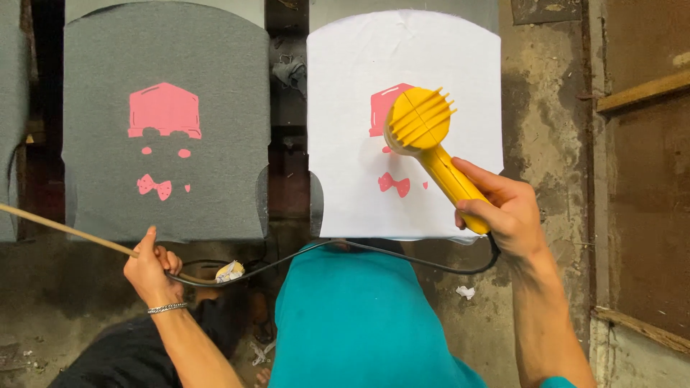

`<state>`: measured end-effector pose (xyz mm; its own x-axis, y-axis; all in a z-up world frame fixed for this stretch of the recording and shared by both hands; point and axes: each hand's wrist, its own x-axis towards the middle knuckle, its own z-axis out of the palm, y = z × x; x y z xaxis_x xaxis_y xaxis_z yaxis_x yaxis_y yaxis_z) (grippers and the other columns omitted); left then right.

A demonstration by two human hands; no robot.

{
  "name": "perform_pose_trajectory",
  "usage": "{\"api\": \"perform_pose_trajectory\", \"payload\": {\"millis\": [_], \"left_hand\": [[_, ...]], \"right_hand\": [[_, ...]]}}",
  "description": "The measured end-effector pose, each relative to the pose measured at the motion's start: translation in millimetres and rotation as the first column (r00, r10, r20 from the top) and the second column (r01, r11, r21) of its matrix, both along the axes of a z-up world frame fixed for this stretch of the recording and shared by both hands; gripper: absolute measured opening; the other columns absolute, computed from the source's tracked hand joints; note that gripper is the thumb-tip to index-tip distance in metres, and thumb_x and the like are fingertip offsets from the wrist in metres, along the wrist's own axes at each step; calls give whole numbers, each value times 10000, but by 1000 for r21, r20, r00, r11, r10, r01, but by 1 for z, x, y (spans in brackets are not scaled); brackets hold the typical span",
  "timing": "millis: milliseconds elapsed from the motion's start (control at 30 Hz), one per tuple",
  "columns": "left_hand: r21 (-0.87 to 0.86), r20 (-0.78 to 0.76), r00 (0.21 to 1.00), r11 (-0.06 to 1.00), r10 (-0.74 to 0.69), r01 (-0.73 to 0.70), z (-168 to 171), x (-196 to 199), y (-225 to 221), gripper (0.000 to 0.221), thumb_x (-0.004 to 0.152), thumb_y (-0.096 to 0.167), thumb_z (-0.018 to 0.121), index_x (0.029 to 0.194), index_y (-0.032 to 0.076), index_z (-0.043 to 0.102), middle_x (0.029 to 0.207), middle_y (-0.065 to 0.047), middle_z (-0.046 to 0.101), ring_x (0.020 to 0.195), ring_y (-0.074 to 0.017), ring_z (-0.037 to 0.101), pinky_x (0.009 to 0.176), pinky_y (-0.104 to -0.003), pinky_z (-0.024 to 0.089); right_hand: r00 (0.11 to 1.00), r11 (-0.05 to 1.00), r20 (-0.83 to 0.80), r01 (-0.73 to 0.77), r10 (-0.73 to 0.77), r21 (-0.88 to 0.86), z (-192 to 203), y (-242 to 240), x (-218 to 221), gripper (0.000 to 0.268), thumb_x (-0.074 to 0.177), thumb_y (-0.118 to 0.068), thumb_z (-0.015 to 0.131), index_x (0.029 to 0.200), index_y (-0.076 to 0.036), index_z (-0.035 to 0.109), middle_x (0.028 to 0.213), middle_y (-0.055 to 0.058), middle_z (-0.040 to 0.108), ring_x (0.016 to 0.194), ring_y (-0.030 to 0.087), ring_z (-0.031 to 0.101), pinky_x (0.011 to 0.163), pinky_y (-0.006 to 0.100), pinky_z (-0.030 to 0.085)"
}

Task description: Using a handheld heat gun to dry screen-printed ink on multiple garments on a rotating carousel.

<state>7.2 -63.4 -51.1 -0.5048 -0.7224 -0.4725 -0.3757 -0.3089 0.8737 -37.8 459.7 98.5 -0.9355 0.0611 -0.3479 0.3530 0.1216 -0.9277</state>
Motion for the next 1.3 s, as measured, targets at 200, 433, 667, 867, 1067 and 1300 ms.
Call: {"api": "perform_pose_trajectory", "payload": {"millis": [200,433,667,867,1067,1300], "left_hand": [[3,16,1000,1000,4,-4,-3,-11,4,381,1048,161,700,762,147,448,504,9,242,400,-105,259,434,-296,182],[-1,32,999,1000,-10,10,2,-11,3,344,1061,168,688,793,153,473,507,14,258,425,-99,263,451,-299,201],[-6,66,998,1000,20,-20,-4,-9,-4,262,1038,185,685,841,139,519,507,16,266,410,-95,268,435,-291,187],[-18,90,996,1000,2,-1,-11,-13,-4,127,1025,197,669,977,126,575,511,21,270,424,-92,267,445,-292,190],[-16,93,996,1000,8,-6,-5,-19,0,372,1068,199,684,785,162,445,514,10,275,424,-101,273,448,-295,201],[-17,76,997,1000,-9,10,4,-19,5,359,1069,183,660,777,168,452,508,14,279,418,-98,264,449,-292,195]], "right_hand": [[998,993,48,43,-38,-106,-4,-4,0,595,744,6,672,1338,-7,674,958,201,710,488,269,598,506,314,487],[998,998,54,12,-9,-61,3,10,7,596,764,22,670,1360,4,663,884,211,684,511,271,575,534,335,477],[994,994,31,107,-108,35,13,27,23,599,770,-3,682,1369,-9,664,808,186,688,531,244,605,536,297,485],[980,980,29,198,-198,-22,10,32,30,622,748,37,633,1370,34,640,990,219,686,513,280,581,515,316,463],[984,984,-8,178,-178,13,9,49,38,643,763,25,639,1405,29,617,904,207,670,517,271,587,514,315,445],[987,987,-14,162,-162,13,11,55,40,653,772,32,654,1423,36,602,873,212,650,538,269,581,519,307,442]]}}
